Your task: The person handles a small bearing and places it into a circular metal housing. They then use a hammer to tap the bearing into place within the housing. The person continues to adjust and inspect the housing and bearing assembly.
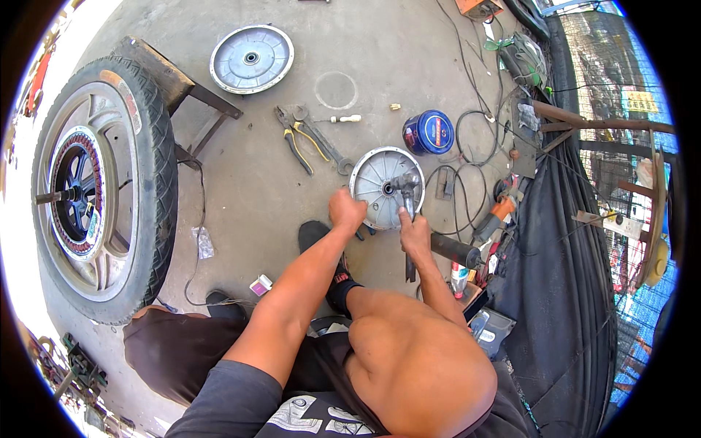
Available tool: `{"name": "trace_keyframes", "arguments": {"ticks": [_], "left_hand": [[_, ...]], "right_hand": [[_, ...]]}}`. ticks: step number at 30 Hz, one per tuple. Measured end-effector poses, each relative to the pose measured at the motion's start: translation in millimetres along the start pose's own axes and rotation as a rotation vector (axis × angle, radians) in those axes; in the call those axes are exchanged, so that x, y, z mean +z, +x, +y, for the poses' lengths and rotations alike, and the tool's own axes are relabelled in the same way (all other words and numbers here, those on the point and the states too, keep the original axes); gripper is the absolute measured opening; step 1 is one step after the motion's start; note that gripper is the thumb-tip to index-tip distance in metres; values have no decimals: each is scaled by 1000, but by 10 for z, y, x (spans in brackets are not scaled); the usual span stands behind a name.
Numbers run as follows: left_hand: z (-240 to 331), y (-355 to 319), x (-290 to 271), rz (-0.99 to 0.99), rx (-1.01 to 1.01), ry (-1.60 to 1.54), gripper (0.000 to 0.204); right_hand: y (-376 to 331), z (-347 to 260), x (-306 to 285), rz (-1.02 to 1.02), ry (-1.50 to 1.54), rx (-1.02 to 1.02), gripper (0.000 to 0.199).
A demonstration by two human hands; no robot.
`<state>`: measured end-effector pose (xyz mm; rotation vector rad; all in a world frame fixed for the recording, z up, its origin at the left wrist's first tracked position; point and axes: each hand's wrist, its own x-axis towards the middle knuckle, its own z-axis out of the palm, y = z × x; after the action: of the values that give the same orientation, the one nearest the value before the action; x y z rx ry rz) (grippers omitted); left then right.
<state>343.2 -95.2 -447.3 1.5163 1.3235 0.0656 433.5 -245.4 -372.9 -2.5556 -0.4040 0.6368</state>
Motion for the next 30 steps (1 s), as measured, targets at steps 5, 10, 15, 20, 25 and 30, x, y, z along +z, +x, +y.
{"name": "trace_keyframes", "arguments": {"ticks": [5, 10, 15, 20, 25, 30], "left_hand": [[222, -144, -148, -7, -19, 13, 32], [72, -33, -71, -23, 1, 3, 33], [117, -79, -61, 1, 30, 31, 30], [-1, -3, -38, -57, -17, -61, 30], [-6, 1, 17, 26, 56, 35, 31], [45, 3, 4, 81, 103, 70, 27]], "right_hand": [[-116, -52, 74, 67, -16, -93, 52], [-86, -160, -66, -18, -26, 37, 52], [-195, 44, 107, 144, 19, -133, 59], [-144, -170, -63, 6, 95, 79, 52], [-207, -28, 111, 27, -51, -87, 53], [-415, 31, 78, 116, 63, -73, 52]]}}
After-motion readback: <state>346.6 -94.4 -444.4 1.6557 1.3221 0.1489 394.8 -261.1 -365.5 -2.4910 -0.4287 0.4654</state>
